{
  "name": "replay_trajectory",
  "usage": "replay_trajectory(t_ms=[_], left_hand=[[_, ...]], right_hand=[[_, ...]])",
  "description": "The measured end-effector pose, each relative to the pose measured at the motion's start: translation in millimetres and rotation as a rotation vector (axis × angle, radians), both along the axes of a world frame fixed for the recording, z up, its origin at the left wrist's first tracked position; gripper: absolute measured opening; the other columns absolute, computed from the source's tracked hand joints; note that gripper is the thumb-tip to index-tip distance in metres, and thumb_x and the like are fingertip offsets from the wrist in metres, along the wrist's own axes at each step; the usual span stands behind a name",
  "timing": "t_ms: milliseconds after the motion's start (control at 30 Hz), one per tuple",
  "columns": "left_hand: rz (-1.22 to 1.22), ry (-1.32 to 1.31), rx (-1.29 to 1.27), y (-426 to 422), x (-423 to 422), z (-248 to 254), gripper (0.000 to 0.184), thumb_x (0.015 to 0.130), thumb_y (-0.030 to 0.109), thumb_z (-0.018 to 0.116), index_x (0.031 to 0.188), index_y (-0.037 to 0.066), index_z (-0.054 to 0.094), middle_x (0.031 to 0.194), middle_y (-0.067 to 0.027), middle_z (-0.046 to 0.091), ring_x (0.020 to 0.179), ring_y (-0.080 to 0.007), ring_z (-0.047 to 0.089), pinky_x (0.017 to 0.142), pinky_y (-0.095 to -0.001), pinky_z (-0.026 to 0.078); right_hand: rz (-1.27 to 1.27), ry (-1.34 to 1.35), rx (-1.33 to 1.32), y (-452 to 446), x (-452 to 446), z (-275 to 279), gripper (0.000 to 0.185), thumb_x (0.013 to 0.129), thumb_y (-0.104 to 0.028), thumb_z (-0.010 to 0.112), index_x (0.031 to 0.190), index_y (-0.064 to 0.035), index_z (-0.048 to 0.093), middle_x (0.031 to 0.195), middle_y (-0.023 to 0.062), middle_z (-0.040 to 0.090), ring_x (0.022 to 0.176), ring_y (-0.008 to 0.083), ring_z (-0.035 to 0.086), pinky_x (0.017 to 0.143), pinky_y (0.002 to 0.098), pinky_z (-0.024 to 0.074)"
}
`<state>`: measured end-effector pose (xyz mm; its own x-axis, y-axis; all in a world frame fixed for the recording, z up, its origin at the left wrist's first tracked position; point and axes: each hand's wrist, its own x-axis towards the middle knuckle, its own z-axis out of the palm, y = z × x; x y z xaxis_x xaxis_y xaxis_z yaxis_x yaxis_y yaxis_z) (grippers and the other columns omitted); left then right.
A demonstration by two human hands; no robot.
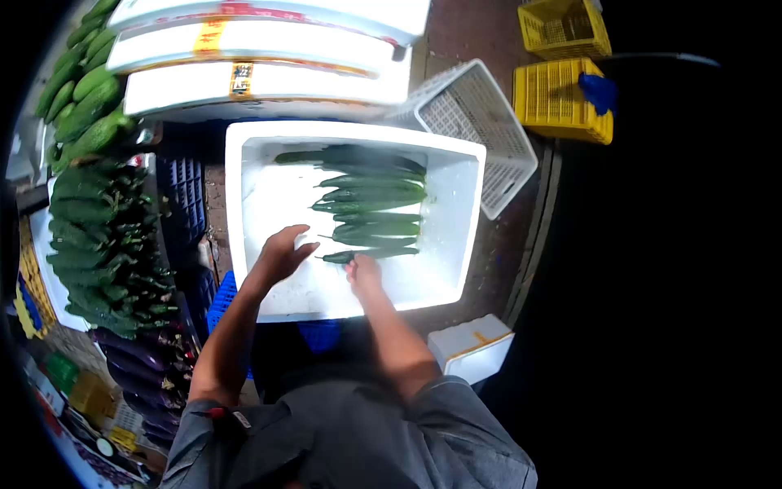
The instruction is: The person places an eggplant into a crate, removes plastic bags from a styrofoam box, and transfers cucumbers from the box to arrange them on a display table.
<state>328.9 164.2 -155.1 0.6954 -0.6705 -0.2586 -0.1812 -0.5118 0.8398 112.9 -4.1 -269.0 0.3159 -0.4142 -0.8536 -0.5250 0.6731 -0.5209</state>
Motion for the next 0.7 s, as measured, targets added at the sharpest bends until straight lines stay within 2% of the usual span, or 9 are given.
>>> replay_trajectory(t_ms=[33,100,200,267,333,433,500,567,700], left_hand=[[-0.016,-0.026,0.047,-13.1,-8.8,-43.3,0.042,0.089,0.027,0.076,0.117,-0.002,0.065,0.111,-0.0239,0.07,0.103,-0.0403,0.067,0.088,-0.0413,0.054],[-0.088,0.108,0.288,-41.2,-11.1,-88.8,0.049,0.09,0.038,0.071,0.121,0.001,0.066,0.115,-0.0218,0.069,0.107,-0.0386,0.066,0.093,-0.0433,0.052],[-0.18,0.164,0.446,-74.4,-19.4,-121.2,0.047,0.089,0.039,0.07,0.12,0.005,0.067,0.113,-0.0211,0.069,0.107,-0.0382,0.065,0.092,-0.045,0.052],[-0.127,0.063,0.438,-88.0,-32.0,-140.1,0.048,0.09,0.04,0.069,0.12,0.003,0.067,0.112,-0.0218,0.069,0.106,-0.0395,0.065,0.092,-0.046,0.052],[-0.101,0.098,0.447,-98.2,-37.6,-156.1,0.049,0.09,0.04,0.068,0.121,0.003,0.066,0.114,-0.022,0.068,0.107,-0.0389,0.065,0.092,-0.0458,0.052],[-0.135,0.114,0.414,-107.9,-50.1,-161.5,0.05,0.091,0.039,0.068,0.122,0.0,0.065,0.118,-0.0223,0.066,0.109,-0.0377,0.064,0.093,-0.0446,0.051],[-0.202,0.076,0.404,-113.3,-56.7,-167.5,0.05,0.092,0.038,0.068,0.121,-0.002,0.065,0.122,-0.0226,0.065,0.111,-0.0371,0.064,0.094,-0.0433,0.051],[-0.127,0.086,0.442,-118.9,-59.2,-168.4,0.049,0.094,0.038,0.067,0.122,-0.002,0.064,0.121,-0.0233,0.061,0.11,-0.0394,0.062,0.095,-0.045,0.05],[-0.012,0.13,0.364,-114.8,-68.1,-181.0,0.038,0.098,0.032,0.06,0.121,0.002,0.062,0.12,-0.0227,0.06,0.105,-0.0418,0.063,0.09,-0.0488,0.051]], right_hand=[[-0.315,0.153,0.269,-6.9,6.1,-7.9,0.013,0.099,-0.019,0.057,0.102,-0.0063,0.056,0.081,0.0046,0.055,0.065,0.0214,0.057,0.05,0.0355,0.0397],[-0.411,0.279,0.273,-8.8,11.0,-18.5,0.013,0.099,-0.019,0.057,0.098,-0.006,0.055,0.079,0.0058,0.054,0.064,0.0224,0.056,0.05,0.0362,0.0399],[-0.073,0.326,0.152,-11.3,7.0,-35.9,0.024,0.101,-0.026,0.057,0.112,-0.0053,0.06,0.096,0.0096,0.062,0.082,0.0243,0.061,0.062,0.0374,0.0514],[-0.63,0.396,0.407,-9.8,24.1,-49.6,0.023,0.1,-0.029,0.057,0.113,-0.0105,0.059,0.099,0.0081,0.061,0.083,0.0238,0.06,0.061,0.0375,0.0495],[-0.769,0.354,0.476,-8.4,16.5,-85.9,0.02,0.099,-0.033,0.056,0.11,-0.0163,0.058,0.097,0.0093,0.06,0.072,0.0243,0.057,0.057,0.0404,0.0447],[-0.903,0.164,0.437,4.9,-1.5,-126.5,0.027,0.098,-0.033,0.057,0.119,-0.0154,0.06,0.11,0.0079,0.063,0.088,0.0231,0.063,0.07,0.0403,0.0508],[-0.604,-0.045,-0.062,43.2,-16.8,-169.6,0.03,0.099,-0.03,0.056,0.123,-0.0127,0.06,0.113,0.0067,0.063,0.095,0.0215,0.064,0.077,0.0374,0.052],[-0.515,-0.059,-0.244,46.0,-22.7,-177.3,0.033,0.099,-0.029,0.057,0.125,-0.0083,0.06,0.116,0.0073,0.064,0.099,0.0211,0.064,0.081,0.0361,0.0529],[-0.78,0.248,0.053,10.1,25.0,-108.4,0.043,0.098,-0.03,0.063,0.125,0.0038,0.06,0.12,0.0117,0.065,0.101,0.0228,0.065,0.083,0.0366,0.0543]])
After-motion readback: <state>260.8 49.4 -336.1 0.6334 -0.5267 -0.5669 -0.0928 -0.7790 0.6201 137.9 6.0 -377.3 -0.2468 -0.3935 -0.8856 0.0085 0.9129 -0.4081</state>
